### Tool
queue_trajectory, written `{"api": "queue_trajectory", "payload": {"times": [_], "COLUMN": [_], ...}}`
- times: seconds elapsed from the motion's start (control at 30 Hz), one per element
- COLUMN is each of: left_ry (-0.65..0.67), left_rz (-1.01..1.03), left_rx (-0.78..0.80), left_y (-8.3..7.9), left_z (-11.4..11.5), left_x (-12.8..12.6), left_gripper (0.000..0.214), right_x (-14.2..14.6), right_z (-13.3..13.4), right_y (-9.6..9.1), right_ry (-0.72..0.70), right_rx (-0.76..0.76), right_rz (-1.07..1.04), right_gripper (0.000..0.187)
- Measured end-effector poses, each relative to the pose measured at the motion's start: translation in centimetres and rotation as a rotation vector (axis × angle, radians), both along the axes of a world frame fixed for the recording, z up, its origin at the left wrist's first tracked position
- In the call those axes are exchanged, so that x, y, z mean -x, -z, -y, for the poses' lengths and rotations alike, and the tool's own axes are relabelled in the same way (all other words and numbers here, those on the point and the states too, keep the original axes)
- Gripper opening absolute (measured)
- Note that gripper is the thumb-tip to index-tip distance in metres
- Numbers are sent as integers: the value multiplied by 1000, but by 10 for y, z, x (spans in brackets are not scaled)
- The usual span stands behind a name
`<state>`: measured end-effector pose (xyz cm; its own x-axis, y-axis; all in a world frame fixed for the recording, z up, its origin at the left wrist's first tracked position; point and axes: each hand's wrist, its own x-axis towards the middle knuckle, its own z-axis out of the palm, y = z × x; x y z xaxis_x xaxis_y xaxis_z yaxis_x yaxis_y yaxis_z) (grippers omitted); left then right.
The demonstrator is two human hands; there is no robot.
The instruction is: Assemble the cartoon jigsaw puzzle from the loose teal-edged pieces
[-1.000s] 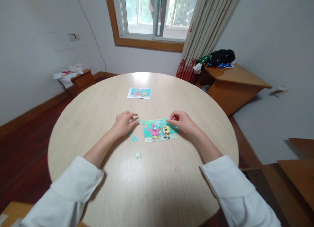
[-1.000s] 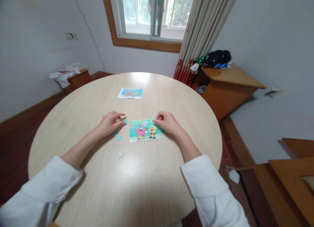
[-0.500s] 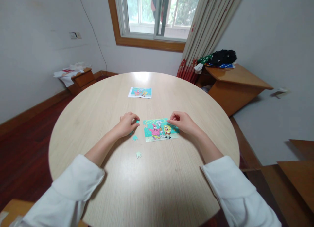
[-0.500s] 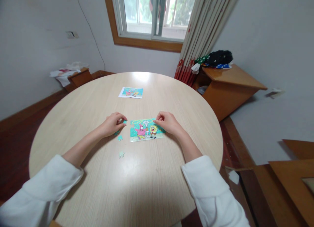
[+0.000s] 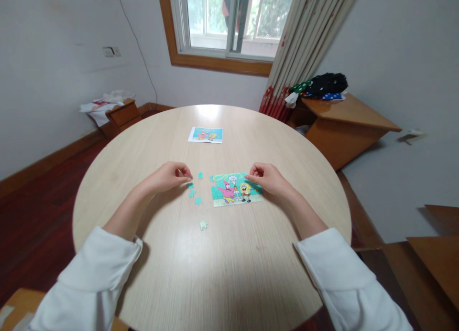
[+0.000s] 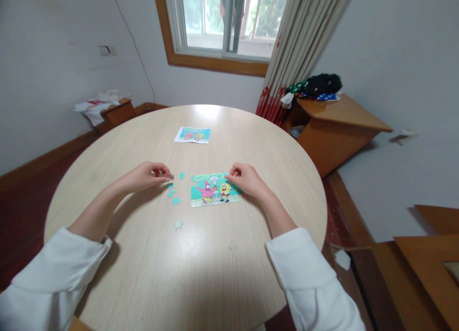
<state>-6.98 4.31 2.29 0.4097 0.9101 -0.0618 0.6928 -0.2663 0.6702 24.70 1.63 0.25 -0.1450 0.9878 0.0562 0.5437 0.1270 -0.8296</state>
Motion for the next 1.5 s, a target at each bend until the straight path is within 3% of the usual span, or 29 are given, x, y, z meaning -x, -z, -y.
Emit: {"api": "queue_trajectory", "payload": {"times": [0.17, 0.4, 0.53, 0.9, 1.1, 1.5], "left_ry": [139, 131, 134, -116, -159, -181], "left_rz": [-35, -102, -77, 450, 434, 357], "left_rx": [35, -12, 44, 70, 70, 62], "left_y": [5, 8, 5, 12, 23, 24], "left_z": [1, 0, 3, 11, 15, 18], "left_x": [-1, -2, -2, -31, -50, -61], "left_gripper": [23, 18, 18, 16, 6, 6], "right_x": [0, 1, 2, 2, 1, 2], "right_z": [0, 2, 2, 2, 1, 2], "right_y": [2, 0, -3, 1, 1, 1], "right_ry": [13, 2, -5, -14, -22, -28], "right_rx": [-24, -7, 8, -15, -7, -11], "right_rz": [-26, -7, 2, -4, 14, -2], "right_gripper": [25, 26, 25, 26, 25, 26]}}
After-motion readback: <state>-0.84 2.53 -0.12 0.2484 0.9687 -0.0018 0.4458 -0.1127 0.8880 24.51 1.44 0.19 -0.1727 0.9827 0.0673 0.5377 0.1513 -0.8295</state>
